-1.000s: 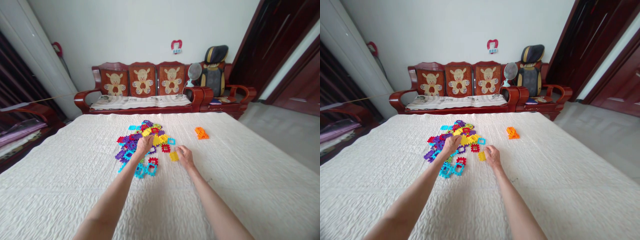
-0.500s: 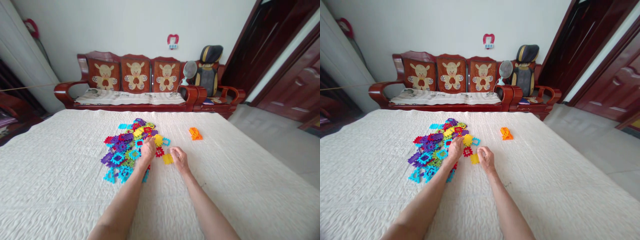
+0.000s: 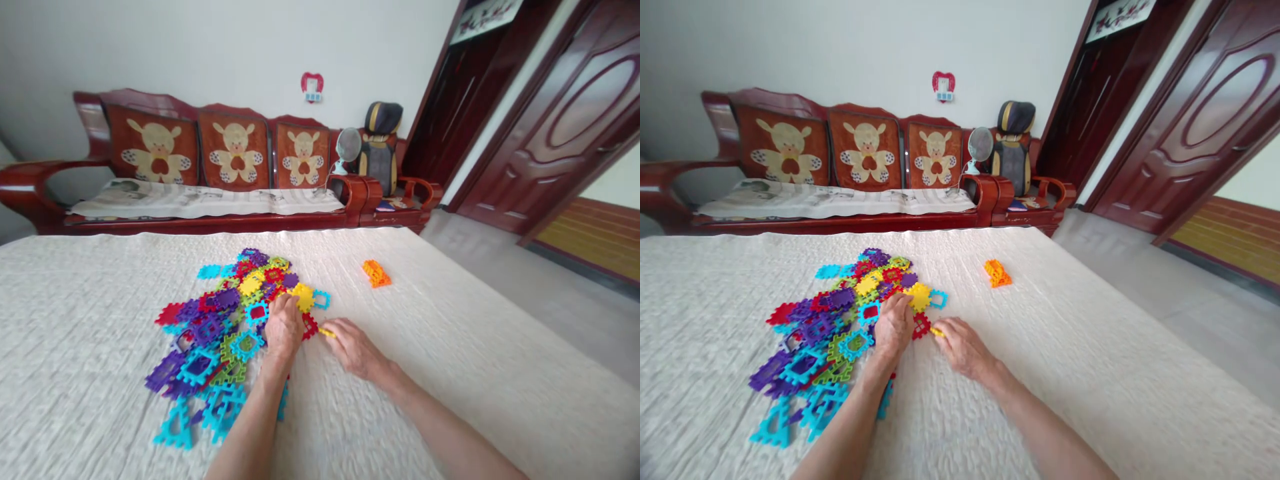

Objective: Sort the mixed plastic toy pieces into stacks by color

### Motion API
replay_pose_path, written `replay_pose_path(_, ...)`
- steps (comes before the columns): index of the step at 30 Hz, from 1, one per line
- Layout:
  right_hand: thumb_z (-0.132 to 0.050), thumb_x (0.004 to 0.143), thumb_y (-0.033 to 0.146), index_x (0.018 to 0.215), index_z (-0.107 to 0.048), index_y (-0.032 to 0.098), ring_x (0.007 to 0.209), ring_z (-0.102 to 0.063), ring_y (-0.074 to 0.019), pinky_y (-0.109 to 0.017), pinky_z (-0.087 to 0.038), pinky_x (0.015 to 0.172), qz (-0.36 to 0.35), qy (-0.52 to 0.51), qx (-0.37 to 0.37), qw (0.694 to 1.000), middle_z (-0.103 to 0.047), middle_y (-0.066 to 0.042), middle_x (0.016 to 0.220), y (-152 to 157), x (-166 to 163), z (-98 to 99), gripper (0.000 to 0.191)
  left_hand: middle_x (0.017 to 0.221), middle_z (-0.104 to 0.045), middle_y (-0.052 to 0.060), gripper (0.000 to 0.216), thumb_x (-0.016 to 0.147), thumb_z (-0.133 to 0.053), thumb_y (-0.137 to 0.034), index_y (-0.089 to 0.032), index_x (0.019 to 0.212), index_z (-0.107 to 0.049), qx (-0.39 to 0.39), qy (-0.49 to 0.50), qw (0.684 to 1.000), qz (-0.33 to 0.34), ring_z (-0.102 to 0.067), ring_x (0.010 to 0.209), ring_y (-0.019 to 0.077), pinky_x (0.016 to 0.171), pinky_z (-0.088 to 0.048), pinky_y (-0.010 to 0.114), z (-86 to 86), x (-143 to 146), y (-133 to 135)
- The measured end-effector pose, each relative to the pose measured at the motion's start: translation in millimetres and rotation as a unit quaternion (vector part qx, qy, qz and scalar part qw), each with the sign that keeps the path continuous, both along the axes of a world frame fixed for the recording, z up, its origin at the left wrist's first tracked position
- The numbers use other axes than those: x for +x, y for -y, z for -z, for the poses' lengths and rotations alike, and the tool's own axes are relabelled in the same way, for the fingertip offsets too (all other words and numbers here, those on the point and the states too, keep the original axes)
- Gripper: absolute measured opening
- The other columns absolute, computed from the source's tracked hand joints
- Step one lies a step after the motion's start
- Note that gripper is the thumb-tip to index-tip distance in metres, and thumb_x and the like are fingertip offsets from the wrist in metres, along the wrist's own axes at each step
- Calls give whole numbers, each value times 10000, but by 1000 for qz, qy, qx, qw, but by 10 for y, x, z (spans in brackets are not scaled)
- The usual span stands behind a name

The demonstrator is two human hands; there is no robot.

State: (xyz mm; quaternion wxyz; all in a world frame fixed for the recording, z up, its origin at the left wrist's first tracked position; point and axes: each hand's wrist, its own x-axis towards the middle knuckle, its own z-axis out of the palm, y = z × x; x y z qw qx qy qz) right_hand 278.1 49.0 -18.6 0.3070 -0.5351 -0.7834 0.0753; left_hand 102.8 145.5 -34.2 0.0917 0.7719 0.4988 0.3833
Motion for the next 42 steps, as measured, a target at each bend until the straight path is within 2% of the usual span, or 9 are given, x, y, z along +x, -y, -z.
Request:
replay_pose_path(5,-432,914,263,1166,-592,205,774,-659,-181,-273,-504,732,207,-33,-11,978,-709,-37,853,-720,647,-99,304,1127,-663,84,286,881,-452,-176,-216,1036,-688,15,17,1000,-10,-581,1041,263,921,-507,398,40,19,3)
replay_pose_path(10,-517,820,191,1070,-647,199,974,-656,-203,-313,-493,872,194,-6,-53,979,-713,-79,1057,-1138,1047,-68,282,1104,-670,84,281,872,-454,-162,-213,1011,-694,20,15,1000,-9,-582,1023,259,901,-514,387,22,20,9)
replay_pose_path(13,-602,794,259,1203,-597,174,1118,-601,-233,-361,-457,966,213,3,-14,977,-643,-130,1217,-1097,1052,19,417,1111,-672,88,280,871,-457,-161,-205,1012,-696,23,7,1000,-15,-586,1018,258,902,-515,388,11,24,12)
replay_pose_path(16,-699,730,311,1214,-592,183,1146,-574,-260,-371,-444,984,235,28,-23,971,-624,-133,1218,-1017,1015,73,512,1113,-676,78,279,873,-458,-166,-217,1011,-696,26,2,999,-21,-595,1020,253,908,-515,389,3,29,15)
replay_pose_path(21,-670,760,256,1135,-628,176,1087,-590,-269,-379,-441,971,240,77,-50,966,-654,-134,1107,-929,965,95,386,1102,-687,85,298,872,-432,-162,-208,995,-699,16,-1,1000,-15,-617,1023,248,928,-512,390,-35,19,3)
replay_pose_path(25,-622,772,204,1237,-571,173,1129,-579,-236,-352,-435,994,200,76,-38,976,-645,-118,1188,-683,1053,94,469,1091,-695,97,304,884,-412,-193,-189,982,-700,34,23,999,4,-635,1018,245,939,-508,388,-220,-3,-10)
replay_pose_path(31,-590,767,211,1202,-585,157,1092,-590,-262,-387,-446,982,300,50,-10,953,-646,-129,1174,-194,1431,94,438,937,-720,72,298,900,-417,-214,-191,1014,-691,23,26,995,98,-677,858,198,794,-542,313,-537,120,200)
replay_pose_path(36,-612,738,247,1250,-557,169,1128,-564,-259,-385,-431,1013,350,8,15,937,-613,-123,1198,-64,1529,195,521,972,-709,67,265,879,-450,-158,-203,1011,-675,-12,-68,972,224,-661,929,197,872,-542,331,-283,294,739)
replay_pose_path(42,-539,753,158,1230,-580,155,1109,-578,-243,-355,-424,1022,342,6,-5,940,-638,-118,1173,-78,1621,287,479,1176,-633,76,268,900,-421,-116,-216,1005,-647,12,-96,960,264,-572,1129,220,943,-542,367,83,145,1106)
